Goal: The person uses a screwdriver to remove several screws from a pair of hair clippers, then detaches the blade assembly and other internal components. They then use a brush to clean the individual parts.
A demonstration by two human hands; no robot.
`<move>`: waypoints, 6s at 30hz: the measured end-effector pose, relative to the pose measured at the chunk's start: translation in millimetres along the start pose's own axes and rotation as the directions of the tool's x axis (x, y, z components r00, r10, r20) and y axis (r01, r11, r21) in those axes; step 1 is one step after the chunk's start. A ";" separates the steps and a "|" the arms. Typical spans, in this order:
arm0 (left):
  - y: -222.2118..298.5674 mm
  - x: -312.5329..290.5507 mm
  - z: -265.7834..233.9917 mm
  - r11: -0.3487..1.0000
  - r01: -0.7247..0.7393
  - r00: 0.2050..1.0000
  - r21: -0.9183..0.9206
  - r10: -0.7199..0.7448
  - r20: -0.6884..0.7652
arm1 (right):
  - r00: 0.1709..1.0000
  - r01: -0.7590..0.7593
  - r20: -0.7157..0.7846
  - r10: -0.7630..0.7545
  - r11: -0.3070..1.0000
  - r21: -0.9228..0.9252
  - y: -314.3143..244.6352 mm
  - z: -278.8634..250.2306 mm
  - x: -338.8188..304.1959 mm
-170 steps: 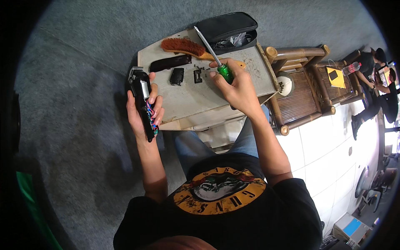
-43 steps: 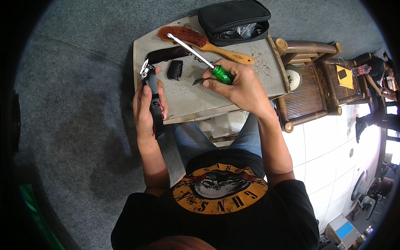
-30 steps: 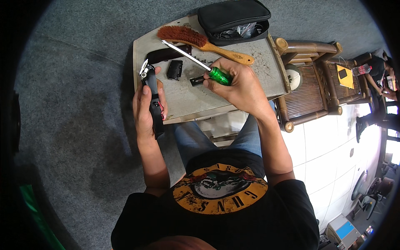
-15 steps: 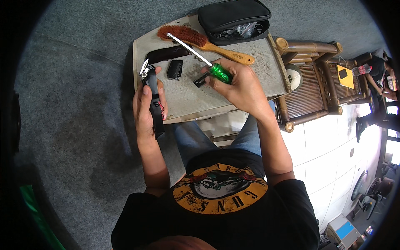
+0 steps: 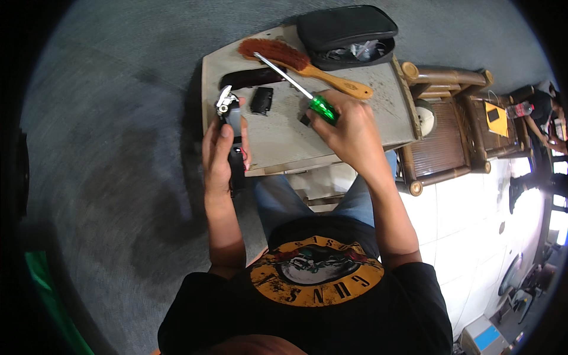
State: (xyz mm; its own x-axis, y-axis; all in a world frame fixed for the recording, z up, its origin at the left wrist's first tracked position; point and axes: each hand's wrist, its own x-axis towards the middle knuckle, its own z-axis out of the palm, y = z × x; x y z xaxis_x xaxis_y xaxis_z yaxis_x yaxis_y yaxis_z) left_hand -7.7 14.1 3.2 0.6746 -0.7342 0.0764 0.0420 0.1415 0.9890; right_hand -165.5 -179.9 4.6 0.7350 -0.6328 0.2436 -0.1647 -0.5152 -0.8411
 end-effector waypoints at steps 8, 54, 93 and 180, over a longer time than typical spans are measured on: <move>-7.0 0.0 -10.7 0.998 -0.059 0.995 -0.008 0.059 0.077 | 0.995 0.074 -0.058 -0.082 0.988 -0.137 -4.6 5.0 -1.6; 8.0 1.5 -1.8 0.989 0.020 0.997 -0.150 -0.031 -0.069 | 0.992 0.063 -0.110 -0.068 0.997 -0.049 -5.7 5.7 -5.4; 0.5 -8.6 2.9 0.334 0.235 0.970 -0.913 -0.135 0.201 | 0.975 0.149 -0.166 -0.151 0.989 -0.027 1.6 9.0 -8.7; 4.3 -63.0 -63.0 0.753 0.178 0.982 -0.633 -0.097 0.161 | 0.899 0.218 0.434 0.053 0.806 -0.550 -95.9 111.4 123.6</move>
State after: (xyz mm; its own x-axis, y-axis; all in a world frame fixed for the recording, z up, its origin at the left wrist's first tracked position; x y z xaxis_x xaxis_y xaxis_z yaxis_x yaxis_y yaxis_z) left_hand -3.6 102.8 -5.3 0.5402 -0.8416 -0.0003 0.6184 0.3967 0.6784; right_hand 14.4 -144.3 61.5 0.9377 -0.3457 -0.0353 -0.3347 -0.8710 -0.3598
